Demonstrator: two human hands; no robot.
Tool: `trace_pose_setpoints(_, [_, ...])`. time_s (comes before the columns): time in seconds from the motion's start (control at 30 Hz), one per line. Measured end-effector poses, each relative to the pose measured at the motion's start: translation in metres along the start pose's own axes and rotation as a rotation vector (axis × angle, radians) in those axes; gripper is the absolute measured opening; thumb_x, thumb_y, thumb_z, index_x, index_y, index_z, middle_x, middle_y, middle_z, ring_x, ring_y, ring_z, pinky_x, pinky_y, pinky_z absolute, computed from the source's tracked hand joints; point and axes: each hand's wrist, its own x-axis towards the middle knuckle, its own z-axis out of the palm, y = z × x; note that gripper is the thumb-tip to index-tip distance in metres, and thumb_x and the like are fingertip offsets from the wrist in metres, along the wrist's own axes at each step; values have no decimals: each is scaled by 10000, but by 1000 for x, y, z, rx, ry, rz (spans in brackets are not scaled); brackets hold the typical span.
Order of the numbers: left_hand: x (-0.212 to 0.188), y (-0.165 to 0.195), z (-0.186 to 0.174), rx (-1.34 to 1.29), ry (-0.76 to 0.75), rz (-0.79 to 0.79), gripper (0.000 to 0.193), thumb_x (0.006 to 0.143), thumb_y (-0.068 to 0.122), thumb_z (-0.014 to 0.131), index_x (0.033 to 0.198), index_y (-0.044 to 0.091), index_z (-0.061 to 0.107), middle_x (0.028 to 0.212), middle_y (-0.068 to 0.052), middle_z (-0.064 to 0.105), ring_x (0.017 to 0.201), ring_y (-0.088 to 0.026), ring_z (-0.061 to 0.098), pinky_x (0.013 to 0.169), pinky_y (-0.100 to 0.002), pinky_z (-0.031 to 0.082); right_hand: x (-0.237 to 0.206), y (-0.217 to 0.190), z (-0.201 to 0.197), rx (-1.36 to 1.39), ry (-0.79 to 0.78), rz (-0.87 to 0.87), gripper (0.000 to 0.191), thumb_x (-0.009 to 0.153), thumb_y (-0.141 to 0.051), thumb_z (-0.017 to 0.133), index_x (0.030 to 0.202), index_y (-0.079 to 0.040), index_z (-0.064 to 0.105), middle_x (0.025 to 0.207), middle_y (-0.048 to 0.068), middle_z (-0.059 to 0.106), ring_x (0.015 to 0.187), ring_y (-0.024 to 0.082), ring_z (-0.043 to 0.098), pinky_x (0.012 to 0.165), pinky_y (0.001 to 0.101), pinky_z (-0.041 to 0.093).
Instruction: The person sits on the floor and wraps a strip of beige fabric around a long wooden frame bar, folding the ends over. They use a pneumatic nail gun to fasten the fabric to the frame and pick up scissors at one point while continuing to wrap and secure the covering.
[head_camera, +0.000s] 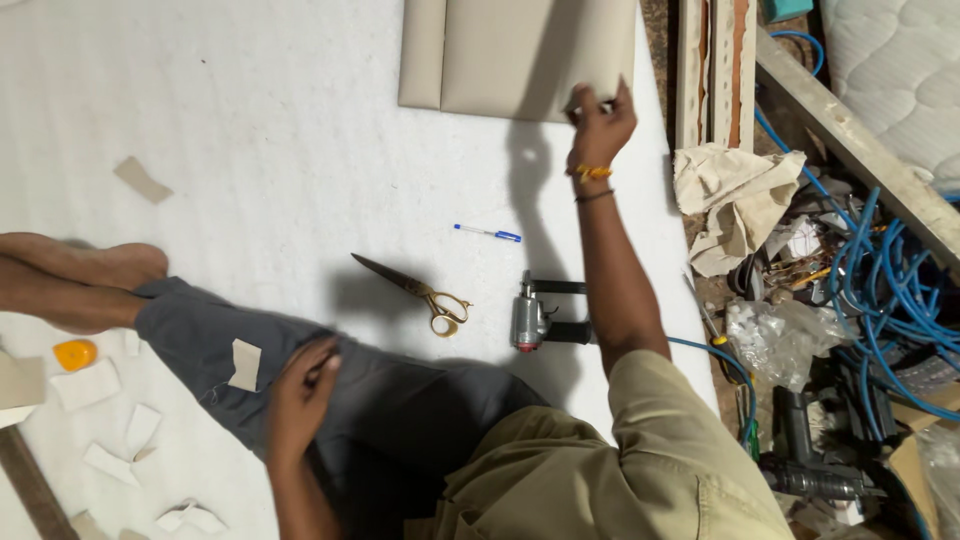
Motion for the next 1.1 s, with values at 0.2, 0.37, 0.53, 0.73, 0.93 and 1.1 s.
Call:
trace_pose_setpoints(0.2, [19, 29, 22, -88, -112, 225, 327, 940, 141, 665, 1257, 60, 670, 1173, -66, 720, 1017, -152, 718, 741, -283, 574, -93, -16, 5, 69, -266, -117, 523, 930, -23, 740, 1419, 82, 586, 986, 129, 711, 786, 138, 663, 687, 283, 597])
trace_pose_setpoints(0.37, [42, 44, 37, -468, -199, 323, 592, 1044, 204, 600, 1552, -8, 382, 1519, -192, 524, 1200, -237, 668, 885, -309, 569, -179, -45, 13, -14, -425, -285, 437, 949, -10, 750, 1350, 97, 614, 1090, 84, 658, 907, 130, 656, 722, 280, 576])
trace_pose_setpoints(0.53, [68, 70, 35, -693, -101, 254, 823, 1039, 390, 567, 1653, 25, 156, 1620, -221, 390, 1230, -247, 654, 882, -315, 609, -258, -75, 10, -267, -587, -452, 483, 897, 25, 751, 1351, 94, 605, 956, 114, 654, 802, 154, 613, 589, 265, 500])
trace_pose_setpoints(0.73, [71, 86, 2, -715, 4, 337, 859, 1050, 263, 633, 1688, 17, 114, 1621, -228, 437, 1266, -224, 633, 1034, -331, 560, -316, -96, 13, -151, -778, -484, 503, 846, 70, 716, 1334, 91, 591, 942, 127, 639, 736, 192, 662, 605, 283, 544])
trace_pose_setpoints(0.93, [51, 75, -27, -494, 139, 400, 1122, 943, 345, 793, 1665, -2, 7, 1718, -236, 232, 1523, -316, 412, 1202, -427, 462, -346, -92, 15, -275, -857, -866, 478, 786, 45, 744, 1237, 85, 592, 1001, 209, 676, 746, 341, 662, 643, 389, 532])
trace_pose_setpoints(1.1, [45, 71, -37, -382, 218, 400, 1226, 920, 416, 819, 1674, -7, -50, 1746, -300, 165, 1643, -390, 241, 1318, -458, 344, -363, -88, 6, -183, -954, -801, 492, 806, 24, 763, 1257, 128, 595, 1013, 217, 692, 739, 307, 637, 629, 397, 511])
